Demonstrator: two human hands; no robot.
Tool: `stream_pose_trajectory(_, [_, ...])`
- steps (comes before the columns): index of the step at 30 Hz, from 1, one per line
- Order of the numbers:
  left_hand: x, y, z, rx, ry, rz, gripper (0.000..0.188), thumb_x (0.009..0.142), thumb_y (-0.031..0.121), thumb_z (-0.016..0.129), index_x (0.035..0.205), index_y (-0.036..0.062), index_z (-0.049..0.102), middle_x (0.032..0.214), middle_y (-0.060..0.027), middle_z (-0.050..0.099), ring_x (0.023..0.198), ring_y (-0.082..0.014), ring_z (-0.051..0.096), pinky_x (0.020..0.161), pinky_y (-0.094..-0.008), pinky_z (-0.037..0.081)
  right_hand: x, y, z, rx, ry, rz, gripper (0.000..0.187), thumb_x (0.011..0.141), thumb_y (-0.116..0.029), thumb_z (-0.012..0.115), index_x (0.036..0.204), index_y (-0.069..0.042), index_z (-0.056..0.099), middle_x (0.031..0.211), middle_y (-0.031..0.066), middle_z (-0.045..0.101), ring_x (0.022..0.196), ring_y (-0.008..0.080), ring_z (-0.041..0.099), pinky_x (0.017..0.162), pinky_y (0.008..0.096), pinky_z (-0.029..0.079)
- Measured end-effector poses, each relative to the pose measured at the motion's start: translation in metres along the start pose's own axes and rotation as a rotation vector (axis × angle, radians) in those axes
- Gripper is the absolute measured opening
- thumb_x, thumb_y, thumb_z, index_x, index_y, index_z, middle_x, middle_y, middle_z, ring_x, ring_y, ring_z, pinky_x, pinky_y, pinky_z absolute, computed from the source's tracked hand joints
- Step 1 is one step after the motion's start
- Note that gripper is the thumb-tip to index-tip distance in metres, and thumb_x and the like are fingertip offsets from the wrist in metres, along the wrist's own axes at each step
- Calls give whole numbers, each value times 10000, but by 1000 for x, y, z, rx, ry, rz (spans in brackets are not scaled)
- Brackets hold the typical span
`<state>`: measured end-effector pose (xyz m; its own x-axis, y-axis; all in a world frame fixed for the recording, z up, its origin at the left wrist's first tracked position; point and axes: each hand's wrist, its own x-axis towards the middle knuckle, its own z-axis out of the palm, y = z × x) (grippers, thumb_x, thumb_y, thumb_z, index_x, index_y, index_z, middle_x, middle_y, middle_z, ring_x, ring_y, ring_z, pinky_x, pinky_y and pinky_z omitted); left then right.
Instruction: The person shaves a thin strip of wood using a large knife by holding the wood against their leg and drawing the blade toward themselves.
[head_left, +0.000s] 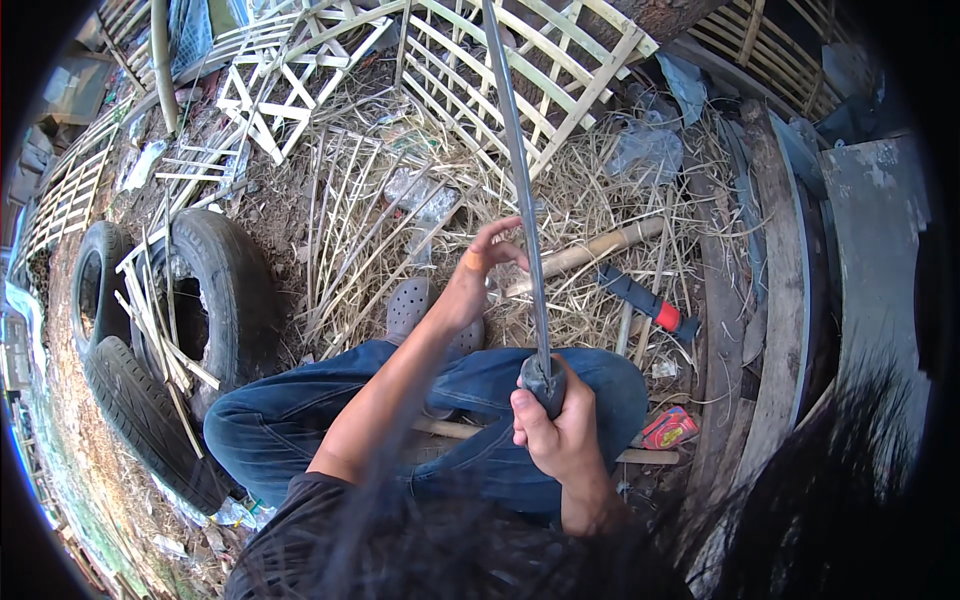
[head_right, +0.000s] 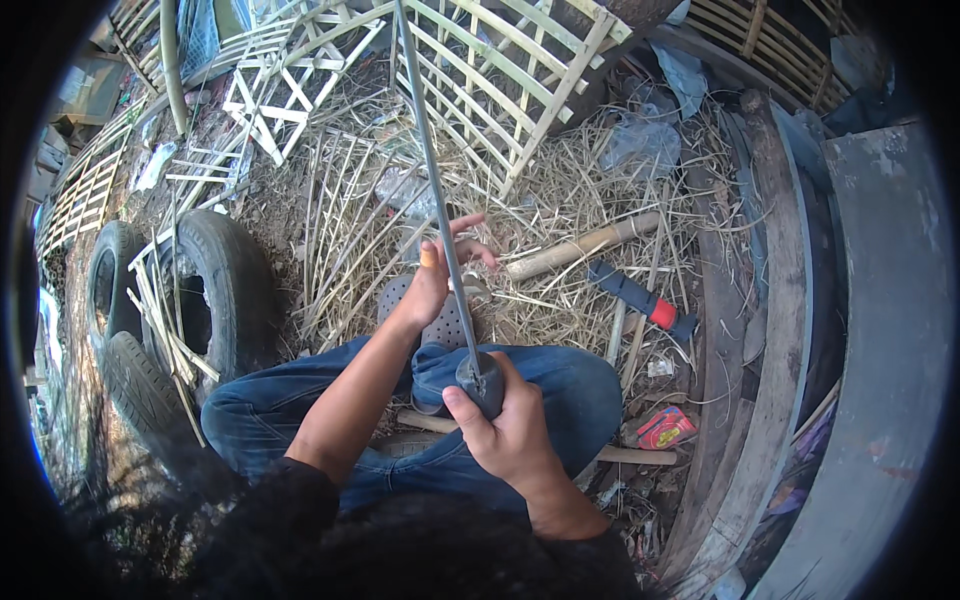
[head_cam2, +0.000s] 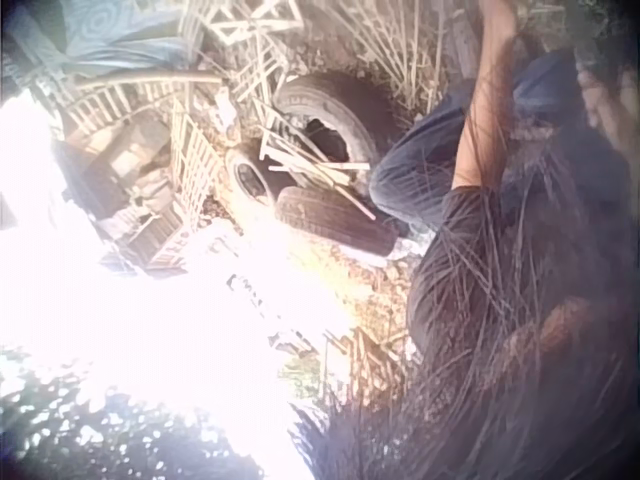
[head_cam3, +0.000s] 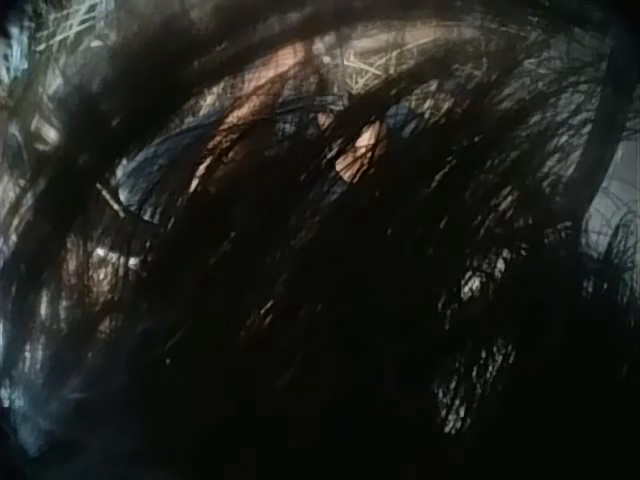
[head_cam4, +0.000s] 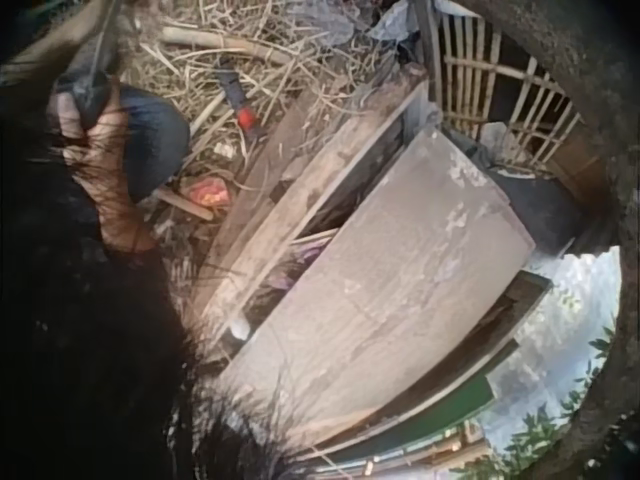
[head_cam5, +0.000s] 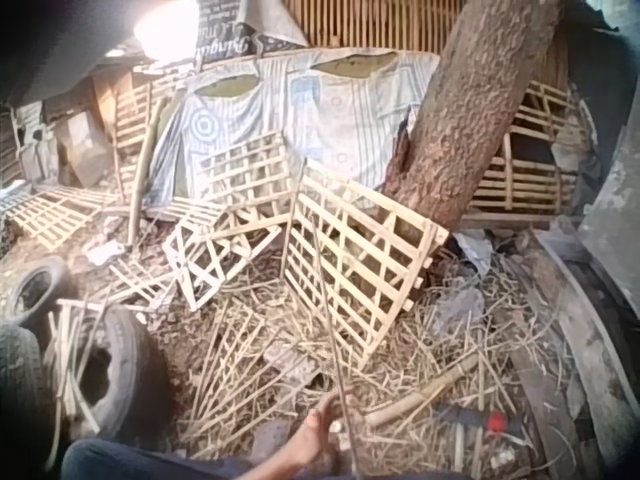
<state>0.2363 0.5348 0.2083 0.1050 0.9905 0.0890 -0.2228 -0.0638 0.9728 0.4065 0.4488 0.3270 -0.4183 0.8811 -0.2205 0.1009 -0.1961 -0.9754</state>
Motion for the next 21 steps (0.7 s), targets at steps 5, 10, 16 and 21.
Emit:
stream_pose_trajectory(5, [-10, 6, -4, 4, 277, 138, 900, 858, 753, 183, 1384, 29, 279, 940, -125, 613, 1132, -268, 509, 1067, -486, 245, -4, -8, 3, 20, 3, 40, 227, 889, -215, 604, 896, -13, 501, 595, 13, 506, 465, 63, 494, 423, 215, 431])
stream_pose_trajectory(10, [-7, 38, 24, -73, 108, -140, 772, 919, 669, 130, 1388, 84, 313, 556, -32, 496, 510, -123, 471, 571, -262, 384, -5, -11, 8, 40, -3, 56, 226, 896, -215, 594, 903, -8, 503, 583, 18, 502, 455, 69, 491, 414, 217, 426])
stream_pose_trajectory(16, [-7, 42, 45, -190, 181, -157, 708, 942, 627, 116, 1347, 108, 376, 514, 9, 388, 465, -87, 303, 490, -241, 254, -15, -27, 7, 117, 56, 130, 210, 867, -197, 632, 885, -18, 524, 581, 5, 533, 456, 68, 526, 425, 225, 418])
stream_pose_trajectory(21, [-6, 30, 41, -141, 162, -203, 654, 964, 571, 108, 1340, 113, 383, 522, 11, 398, 489, -84, 336, 522, -231, 276, -22, -21, 4, 83, 19, 96, 234, 874, -217, 632, 882, -17, 510, 585, 6, 521, 469, 60, 518, 427, 217, 424])
